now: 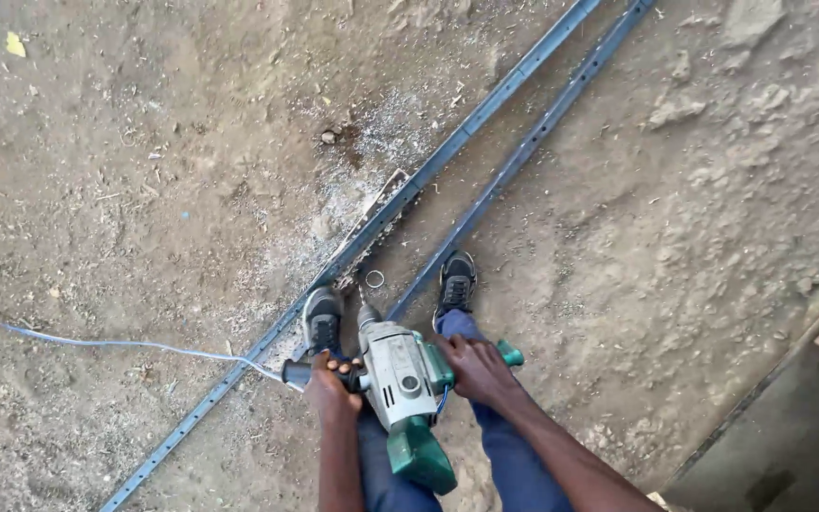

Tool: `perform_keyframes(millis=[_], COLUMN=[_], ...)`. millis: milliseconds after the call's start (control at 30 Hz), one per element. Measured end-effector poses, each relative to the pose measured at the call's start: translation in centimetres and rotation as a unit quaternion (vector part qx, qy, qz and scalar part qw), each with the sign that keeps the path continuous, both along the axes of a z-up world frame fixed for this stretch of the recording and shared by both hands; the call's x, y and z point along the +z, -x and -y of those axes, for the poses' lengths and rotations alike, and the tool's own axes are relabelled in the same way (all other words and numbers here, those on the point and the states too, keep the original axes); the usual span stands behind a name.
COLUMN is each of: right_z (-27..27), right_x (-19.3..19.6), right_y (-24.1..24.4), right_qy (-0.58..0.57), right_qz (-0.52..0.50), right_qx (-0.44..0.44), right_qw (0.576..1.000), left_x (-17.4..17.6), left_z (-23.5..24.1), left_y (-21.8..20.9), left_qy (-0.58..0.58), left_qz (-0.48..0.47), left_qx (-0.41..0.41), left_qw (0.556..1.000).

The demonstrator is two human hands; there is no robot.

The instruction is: Using a heavy-duty electric drill to bore holes into long metal bars laid on the ground.

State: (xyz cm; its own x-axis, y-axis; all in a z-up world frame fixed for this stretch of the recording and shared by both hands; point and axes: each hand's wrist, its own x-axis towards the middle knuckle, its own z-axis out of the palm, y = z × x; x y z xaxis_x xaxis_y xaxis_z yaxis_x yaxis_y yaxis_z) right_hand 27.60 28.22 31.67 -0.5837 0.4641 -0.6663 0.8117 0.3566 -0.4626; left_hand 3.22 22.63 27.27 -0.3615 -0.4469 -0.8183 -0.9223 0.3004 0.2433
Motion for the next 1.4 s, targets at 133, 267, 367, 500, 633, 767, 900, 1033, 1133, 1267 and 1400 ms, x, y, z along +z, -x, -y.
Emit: perform_keyframes(millis=[133,267,367,500,633,767,900,1033,1133,1267,1400], right_z=[-2.7,-3.7,-3.5,-4.1,-4.6,-4.4,-3.8,-3.1,-3.2,-4.0,-2.1], right_x=[-0.3,-1.9,-3.9,-5.0,-5.9,-6.6,-5.9,-6.7,-7.0,-5.7,-7.6], right_y=[-0.5,-0.6,0.2,2.1,3.6,3.9,3.5,3.4,3.7,4.0,3.0], right_qy=[0.082,0.070,0.082,0.086,0.064,0.068,0.075,0.062,0.061,0.084,0.073], right_qz=[0.038,0.057,0.053,0.084,0.096,0.113,0.118,0.116,0.111,0.115,0.116], right_qx=[-0.021,-0.014,-0.054,-0.055,-0.052,-0.059,-0.065,-0.073,-0.070,-0.091,-0.077], right_qw=[0.996,0.996,0.994,0.991,0.992,0.990,0.988,0.989,0.989,0.986,0.988], left_x=[-4.2,-8.9,-5.2,-5.0,-8.1,-8.6,-9.0,-9.7,-11.2,-12.7,-12.0], left_z=[1.1,2.0,-4.0,-6.2,-5.8,-6.4,-5.1,-5.3,-4.4,-3.6,-3.3], left_y=[-1.4,-2.3,-1.3,1.2,2.3,2.3,2.4,2.6,2.6,2.1,2.3], left_qy=[-0.130,-0.130,-0.114,-0.092,-0.092,-0.085,-0.080,-0.073,-0.072,-0.065,-0.066], left_qz=[-0.023,-0.023,0.012,0.005,-0.001,0.005,0.003,0.003,-0.010,-0.016,-0.018], left_qx=[0.012,-0.013,-0.030,-0.049,-0.016,-0.021,-0.017,-0.032,-0.042,-0.051,-0.045], left_qw=[0.991,0.991,0.993,0.995,0.996,0.996,0.997,0.997,0.996,0.996,0.997])
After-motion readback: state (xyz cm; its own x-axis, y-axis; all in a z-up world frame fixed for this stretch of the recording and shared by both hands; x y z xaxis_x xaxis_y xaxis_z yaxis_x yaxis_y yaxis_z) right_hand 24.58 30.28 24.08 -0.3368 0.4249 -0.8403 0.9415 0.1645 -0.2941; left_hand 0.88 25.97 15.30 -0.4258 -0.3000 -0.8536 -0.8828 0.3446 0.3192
